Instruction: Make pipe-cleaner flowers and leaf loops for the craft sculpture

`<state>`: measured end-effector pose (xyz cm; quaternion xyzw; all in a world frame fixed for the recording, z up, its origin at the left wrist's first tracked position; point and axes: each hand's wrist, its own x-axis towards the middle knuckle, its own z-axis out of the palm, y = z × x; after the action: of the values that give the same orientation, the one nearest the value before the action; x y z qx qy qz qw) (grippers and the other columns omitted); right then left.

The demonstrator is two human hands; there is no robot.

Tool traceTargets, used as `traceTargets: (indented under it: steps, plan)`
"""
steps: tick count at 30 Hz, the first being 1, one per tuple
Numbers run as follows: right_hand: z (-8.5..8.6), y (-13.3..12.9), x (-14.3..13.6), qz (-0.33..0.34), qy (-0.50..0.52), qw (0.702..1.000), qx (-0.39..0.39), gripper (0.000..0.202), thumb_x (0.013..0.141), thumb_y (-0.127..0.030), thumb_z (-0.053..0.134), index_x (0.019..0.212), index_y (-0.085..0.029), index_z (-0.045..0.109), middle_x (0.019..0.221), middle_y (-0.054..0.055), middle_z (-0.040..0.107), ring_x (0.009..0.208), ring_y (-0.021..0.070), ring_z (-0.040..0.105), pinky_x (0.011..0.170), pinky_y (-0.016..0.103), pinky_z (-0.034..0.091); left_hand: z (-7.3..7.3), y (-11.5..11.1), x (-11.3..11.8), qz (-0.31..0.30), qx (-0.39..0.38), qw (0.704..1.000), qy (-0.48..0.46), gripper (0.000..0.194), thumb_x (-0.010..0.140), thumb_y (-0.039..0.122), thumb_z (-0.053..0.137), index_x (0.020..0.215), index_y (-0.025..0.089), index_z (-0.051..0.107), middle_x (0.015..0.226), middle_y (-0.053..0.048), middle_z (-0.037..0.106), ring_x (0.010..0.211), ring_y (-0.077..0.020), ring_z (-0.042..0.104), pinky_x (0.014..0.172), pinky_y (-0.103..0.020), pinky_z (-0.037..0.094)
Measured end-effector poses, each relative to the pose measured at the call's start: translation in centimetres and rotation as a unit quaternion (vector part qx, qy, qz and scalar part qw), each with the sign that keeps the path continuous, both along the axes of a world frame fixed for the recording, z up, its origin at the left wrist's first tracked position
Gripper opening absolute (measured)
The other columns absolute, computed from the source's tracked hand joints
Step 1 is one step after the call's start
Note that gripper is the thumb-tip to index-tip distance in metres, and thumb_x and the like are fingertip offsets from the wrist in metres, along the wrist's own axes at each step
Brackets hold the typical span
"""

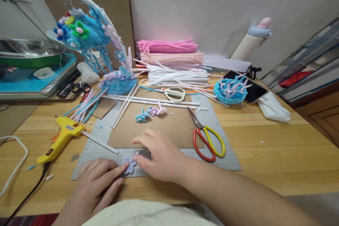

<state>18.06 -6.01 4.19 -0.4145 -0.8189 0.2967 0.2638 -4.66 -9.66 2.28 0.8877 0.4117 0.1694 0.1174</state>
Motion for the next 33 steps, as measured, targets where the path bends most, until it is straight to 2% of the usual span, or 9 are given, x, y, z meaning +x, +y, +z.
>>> traceTargets:
  steps: [5, 9, 12, 14, 17, 20, 23, 27, 33]
  plan:
    - [-1.1, 0.5, -0.5, 0.082, -0.05, 0.995, 0.014, 0.011, 0.086, -0.021, 0.054, 0.087, -0.018, 0.064, 0.081, 0.003, 0.064, 0.08, 0.0157, 0.053, 0.074, 0.03, 0.035, -0.5, 0.3, 0.1, 0.017, -0.029, 0.999, -0.037, 0.034, 0.078, 0.02, 0.06, 0.112, 0.026, 0.056, 0.091, -0.003, 0.061, 0.086, -0.0199, 0.054, 0.079, -0.033, 0.036]
    - [-0.5, 0.5, -0.3, 0.018, 0.072, 0.993, -0.09, 0.009, 0.083, -0.018, 0.054, 0.082, -0.015, 0.063, 0.075, 0.001, 0.059, 0.069, 0.0112, 0.052, 0.066, 0.024, 0.038, 0.6, 1.2, 1.3, 0.078, -0.061, 0.99, -0.102, 0.031, 0.076, 0.022, 0.062, 0.106, 0.027, 0.058, 0.106, -0.004, 0.057, 0.101, -0.023, 0.05, 0.086, -0.035, 0.034]
    - [0.3, 1.0, 0.5, -0.037, 0.165, 0.965, -0.201, 0.007, 0.077, -0.016, 0.055, 0.074, -0.015, 0.061, 0.068, -0.002, 0.054, 0.061, 0.0093, 0.047, 0.056, 0.021, 0.035, 2.9, 3.1, 3.4, 0.086, -0.181, 0.963, -0.18, 0.009, 0.079, 0.021, 0.058, 0.087, 0.024, 0.061, 0.099, -0.004, 0.057, 0.098, -0.0214, 0.05, 0.084, -0.032, 0.035]
    - [0.6, 1.5, 1.1, -0.061, 0.242, 0.927, -0.281, 0.005, 0.074, -0.018, 0.056, 0.07, -0.015, 0.058, 0.062, -0.003, 0.05, 0.056, 0.0087, 0.043, 0.054, 0.021, 0.032, 4.4, 4.7, 5.1, 0.097, -0.313, 0.911, -0.25, 0.005, 0.077, 0.026, 0.061, 0.077, 0.021, 0.06, 0.08, -0.002, 0.058, 0.08, -0.0182, 0.052, 0.074, -0.029, 0.038]
    - [0.9, 2.3, 2.0, -0.089, 0.39, 0.836, -0.375, 0.012, 0.073, -0.027, 0.059, 0.071, -0.016, 0.055, 0.061, -0.003, 0.052, 0.054, 0.0083, 0.042, 0.053, 0.021, 0.03, 5.8, 6.9, 7.4, 0.092, -0.533, 0.75, -0.381, 0.014, 0.075, 0.031, 0.064, 0.074, 0.017, 0.059, 0.07, 0.0, 0.056, 0.068, -0.0134, 0.048, 0.065, -0.025, 0.037]
    - [0.9, 2.9, 2.4, -0.113, 0.463, 0.788, -0.39, 0.017, 0.071, -0.031, 0.062, 0.07, -0.015, 0.054, 0.059, -0.003, 0.052, 0.053, 0.0078, 0.042, 0.051, 0.021, 0.029, 5.7, 8.0, 8.6, 0.05, -0.63, 0.651, -0.421, 0.015, 0.075, 0.028, 0.065, 0.076, 0.014, 0.061, 0.072, -0.001, 0.055, 0.066, -0.0109, 0.046, 0.064, -0.023, 0.037]
    - [0.7, 3.1, 2.3, -0.129, 0.453, 0.797, -0.377, 0.021, 0.072, -0.033, 0.064, 0.07, -0.016, 0.053, 0.06, -0.004, 0.051, 0.053, 0.0079, 0.043, 0.051, 0.021, 0.03, 4.6, 8.2, 8.7, 0.045, -0.626, 0.645, -0.436, 0.013, 0.076, 0.024, 0.065, 0.076, 0.012, 0.062, 0.071, -0.002, 0.055, 0.067, -0.0104, 0.046, 0.065, -0.023, 0.038]
    - [0.3, 3.1, 1.9, -0.147, 0.408, 0.851, -0.296, 0.021, 0.074, -0.035, 0.065, 0.071, -0.016, 0.054, 0.061, -0.004, 0.049, 0.055, 0.0079, 0.042, 0.053, 0.021, 0.033, 3.4, 7.9, 8.2, 0.065, -0.634, 0.615, -0.464, 0.011, 0.079, 0.024, 0.063, 0.08, 0.013, 0.062, 0.074, -0.001, 0.053, 0.067, -0.0097, 0.047, 0.064, -0.022, 0.039]
    - [0.3, 2.8, 1.9, -0.155, 0.374, 0.892, -0.202, 0.015, 0.078, -0.031, 0.062, 0.075, -0.017, 0.056, 0.068, -0.002, 0.053, 0.063, 0.0103, 0.048, 0.06, 0.023, 0.039, 3.6, 7.5, 8.0, 0.06, -0.628, 0.611, -0.478, 0.012, 0.078, 0.025, 0.066, 0.084, 0.015, 0.062, 0.073, 0.0, 0.053, 0.067, -0.0091, 0.047, 0.064, -0.021, 0.04]
